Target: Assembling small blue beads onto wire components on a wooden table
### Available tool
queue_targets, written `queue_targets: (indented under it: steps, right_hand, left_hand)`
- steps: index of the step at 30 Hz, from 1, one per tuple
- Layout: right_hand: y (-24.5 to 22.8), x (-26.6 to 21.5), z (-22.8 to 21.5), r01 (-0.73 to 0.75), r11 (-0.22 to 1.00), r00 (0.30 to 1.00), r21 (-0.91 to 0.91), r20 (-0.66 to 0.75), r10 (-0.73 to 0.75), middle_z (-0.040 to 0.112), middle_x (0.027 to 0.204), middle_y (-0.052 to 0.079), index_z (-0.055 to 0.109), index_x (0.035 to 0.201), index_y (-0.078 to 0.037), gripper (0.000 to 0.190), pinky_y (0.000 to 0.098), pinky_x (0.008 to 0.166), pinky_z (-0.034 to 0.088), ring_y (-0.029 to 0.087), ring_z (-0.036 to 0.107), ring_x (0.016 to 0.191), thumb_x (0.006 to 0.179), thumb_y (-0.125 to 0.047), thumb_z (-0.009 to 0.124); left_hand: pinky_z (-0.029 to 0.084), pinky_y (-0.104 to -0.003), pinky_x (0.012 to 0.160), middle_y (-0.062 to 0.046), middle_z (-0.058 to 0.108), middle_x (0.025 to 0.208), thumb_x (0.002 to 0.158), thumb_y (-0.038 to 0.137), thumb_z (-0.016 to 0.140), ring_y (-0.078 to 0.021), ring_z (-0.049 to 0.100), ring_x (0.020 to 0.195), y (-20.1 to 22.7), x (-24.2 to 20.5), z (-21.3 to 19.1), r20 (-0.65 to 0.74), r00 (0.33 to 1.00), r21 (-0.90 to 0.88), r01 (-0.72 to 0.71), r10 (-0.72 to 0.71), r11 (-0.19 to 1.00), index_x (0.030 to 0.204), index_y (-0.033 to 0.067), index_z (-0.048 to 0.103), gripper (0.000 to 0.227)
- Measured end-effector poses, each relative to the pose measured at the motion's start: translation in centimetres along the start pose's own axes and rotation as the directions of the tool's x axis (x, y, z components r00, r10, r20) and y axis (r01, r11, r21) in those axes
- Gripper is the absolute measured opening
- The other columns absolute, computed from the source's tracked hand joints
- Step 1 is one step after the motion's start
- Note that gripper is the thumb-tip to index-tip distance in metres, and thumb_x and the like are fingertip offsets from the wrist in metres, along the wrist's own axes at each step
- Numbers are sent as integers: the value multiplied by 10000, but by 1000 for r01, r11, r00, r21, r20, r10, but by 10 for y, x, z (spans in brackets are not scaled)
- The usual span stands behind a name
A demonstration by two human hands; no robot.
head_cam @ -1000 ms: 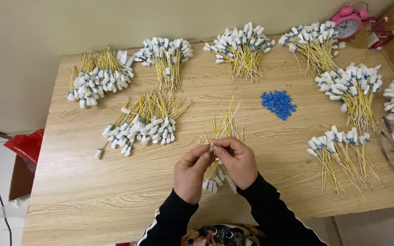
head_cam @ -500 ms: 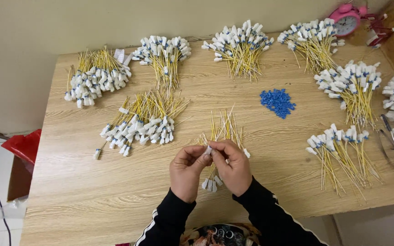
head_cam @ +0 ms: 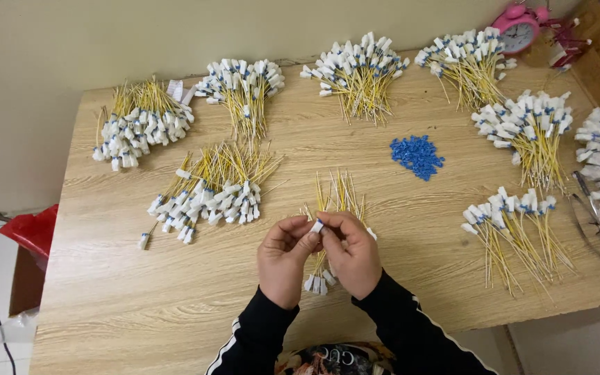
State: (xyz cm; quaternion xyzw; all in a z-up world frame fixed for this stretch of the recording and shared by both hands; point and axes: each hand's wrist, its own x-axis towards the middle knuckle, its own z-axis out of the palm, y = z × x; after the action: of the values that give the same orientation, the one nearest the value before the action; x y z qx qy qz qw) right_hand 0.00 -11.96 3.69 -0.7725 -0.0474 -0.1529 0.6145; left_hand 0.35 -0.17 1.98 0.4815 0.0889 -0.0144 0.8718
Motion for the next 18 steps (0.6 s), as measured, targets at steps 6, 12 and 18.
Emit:
queue_targets:
  steps: [6, 12, 18]
  right_hand:
    - [17, 2, 1, 159, 982, 987, -104, -3, -160, 660, 920, 81, 660, 986, -78, 165, 296, 781, 501, 184, 637, 832, 865, -7, 573]
    - [15, 0, 1, 50, 989, 998, 139, 40, -56, 642, 854, 171, 653, 1082, 56, 267, 356, 590, 594, 238, 686, 708, 830, 94, 577]
    - [37, -3, 6, -49, 943, 998, 330, 60, 31, 607, 940, 130, 627, 1181, 35, 356, 330, 717, 565, 184, 645, 843, 850, 106, 519]
  left_hand:
    - [606, -363, 706, -203, 730, 928, 784, -110, 685, -226, 691, 810, -24, 10, -7, -55, 998, -51, 3, -6, 999, 1039, -1, 631, 282]
    - [612, -248, 619, -155, 744, 896, 778, -69, 734, -138, 682, 727, -20, 9, -7, -100, 990, 181, -76, 95, 981, 1072, 6, 668, 310]
    - [626, -289, 674, -173, 738, 939, 794, -66, 715, -169, 698, 785, -32, 17, -14, -93, 993, 114, -63, 74, 991, 1079, -10, 653, 297]
